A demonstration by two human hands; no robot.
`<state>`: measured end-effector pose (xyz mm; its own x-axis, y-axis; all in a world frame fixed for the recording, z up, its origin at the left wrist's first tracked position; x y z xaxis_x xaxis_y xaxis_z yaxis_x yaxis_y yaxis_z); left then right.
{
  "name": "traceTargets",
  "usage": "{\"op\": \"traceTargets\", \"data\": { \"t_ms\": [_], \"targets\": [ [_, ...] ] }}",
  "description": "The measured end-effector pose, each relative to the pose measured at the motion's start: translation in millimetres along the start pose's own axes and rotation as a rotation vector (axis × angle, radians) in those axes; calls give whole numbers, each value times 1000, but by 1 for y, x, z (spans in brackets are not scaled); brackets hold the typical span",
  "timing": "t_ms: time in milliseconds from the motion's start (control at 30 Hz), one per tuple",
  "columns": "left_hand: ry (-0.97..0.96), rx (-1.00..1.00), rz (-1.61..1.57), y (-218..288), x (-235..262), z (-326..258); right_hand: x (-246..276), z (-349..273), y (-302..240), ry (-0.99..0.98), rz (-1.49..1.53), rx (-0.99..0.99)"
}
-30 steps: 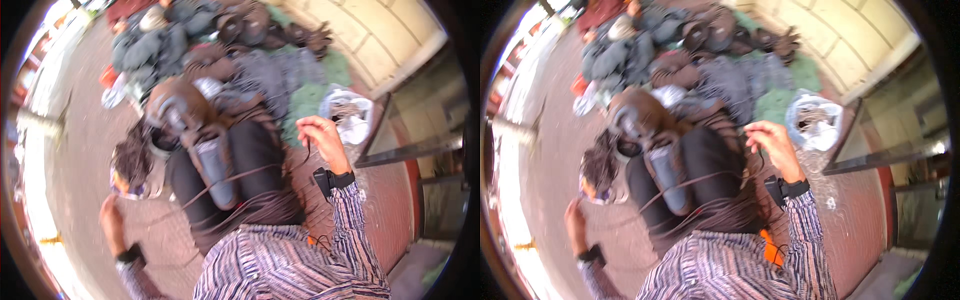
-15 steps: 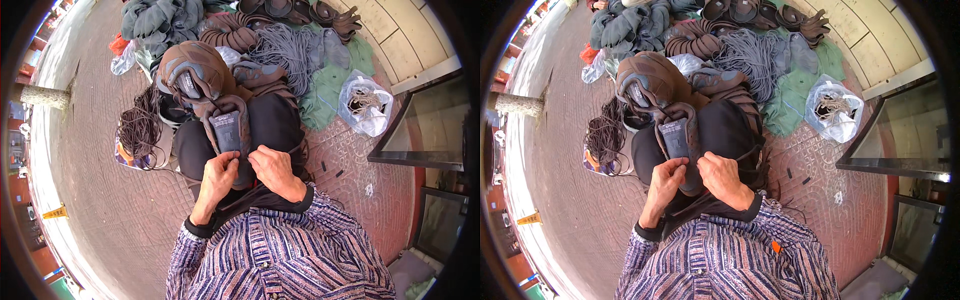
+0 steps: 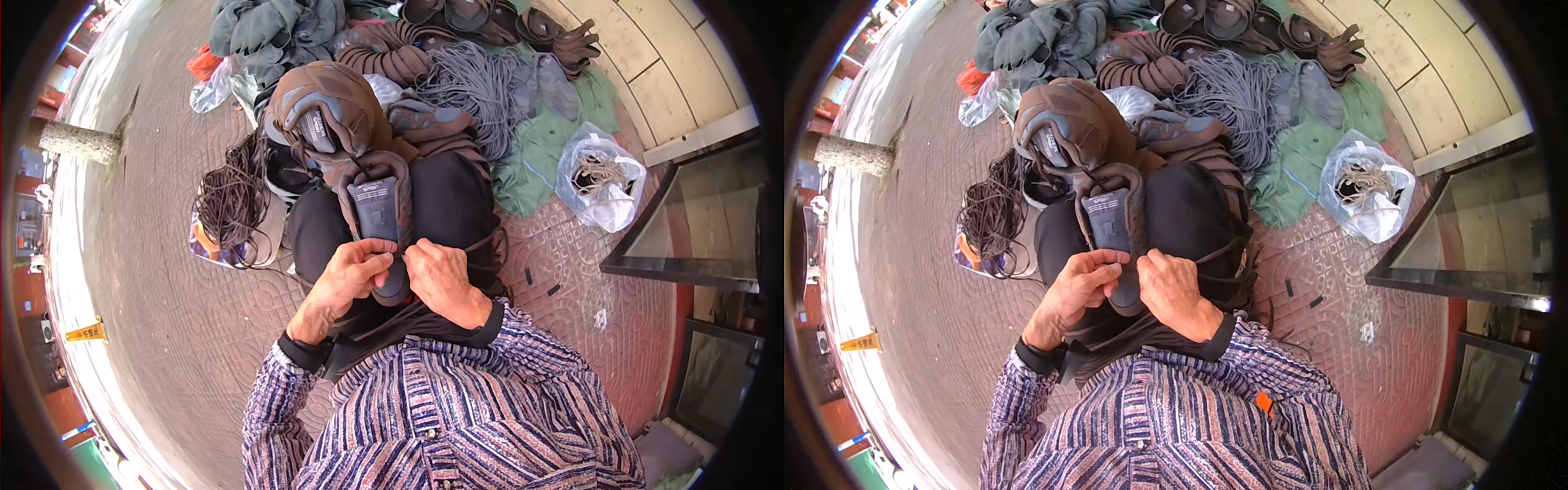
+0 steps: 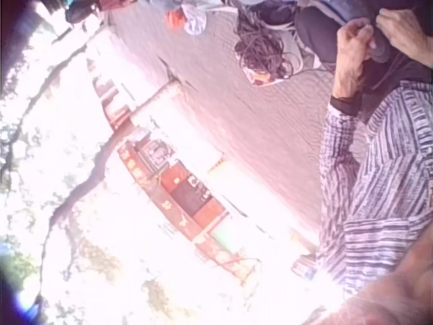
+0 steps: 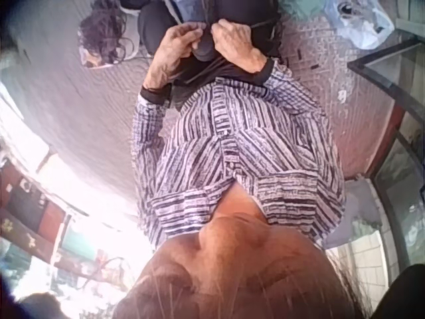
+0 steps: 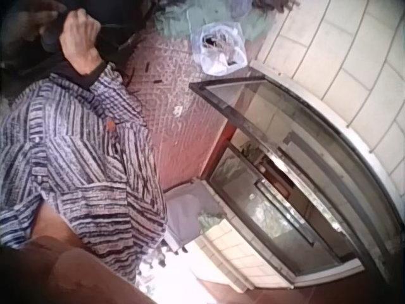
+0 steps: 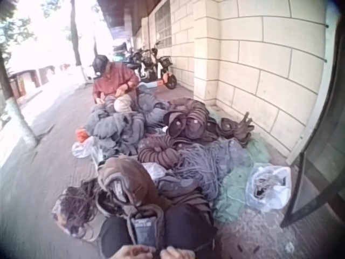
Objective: Lacing shoelaces into multiple pairs of newly manufactured shoes in an outdoor assembly area.
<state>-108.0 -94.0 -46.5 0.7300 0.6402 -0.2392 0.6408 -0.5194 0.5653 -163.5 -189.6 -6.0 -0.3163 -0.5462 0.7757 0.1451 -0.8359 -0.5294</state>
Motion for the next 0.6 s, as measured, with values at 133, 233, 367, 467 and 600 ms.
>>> {"op": "traceTargets", "data": {
  "t_ms": [133, 233, 367, 467, 600],
  "targets": [
    [-26, 4, 67, 3, -4, 0, -9, 8, 14, -137, 40, -117],
    [-33, -16, 117, 6, -3, 3, -10, 9, 11, -122, 45, -70],
    [-42, -41, 392, 11, 1, 1, -13, 2, 12, -102, 203, 23],
    [-61, -208, 713, 32, -11, 2, -18, 5, 17, -190, 328, -101],
    [-19, -103, 943, 37, -24, 11, -9, 10, 15, -118, 247, -136]
  ]
}}
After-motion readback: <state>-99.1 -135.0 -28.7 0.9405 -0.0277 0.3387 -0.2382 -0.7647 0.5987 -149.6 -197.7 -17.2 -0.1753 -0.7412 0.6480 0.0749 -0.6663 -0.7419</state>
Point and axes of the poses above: each hand's wrist, its own z-axis towards the middle knuckle, its own x-axis out of the back of the hand, y = z × x, the point moved 10 cm from there along z, towards the middle knuckle, and after that the axes turned 11 degrees about x, right-handed, at the moved point
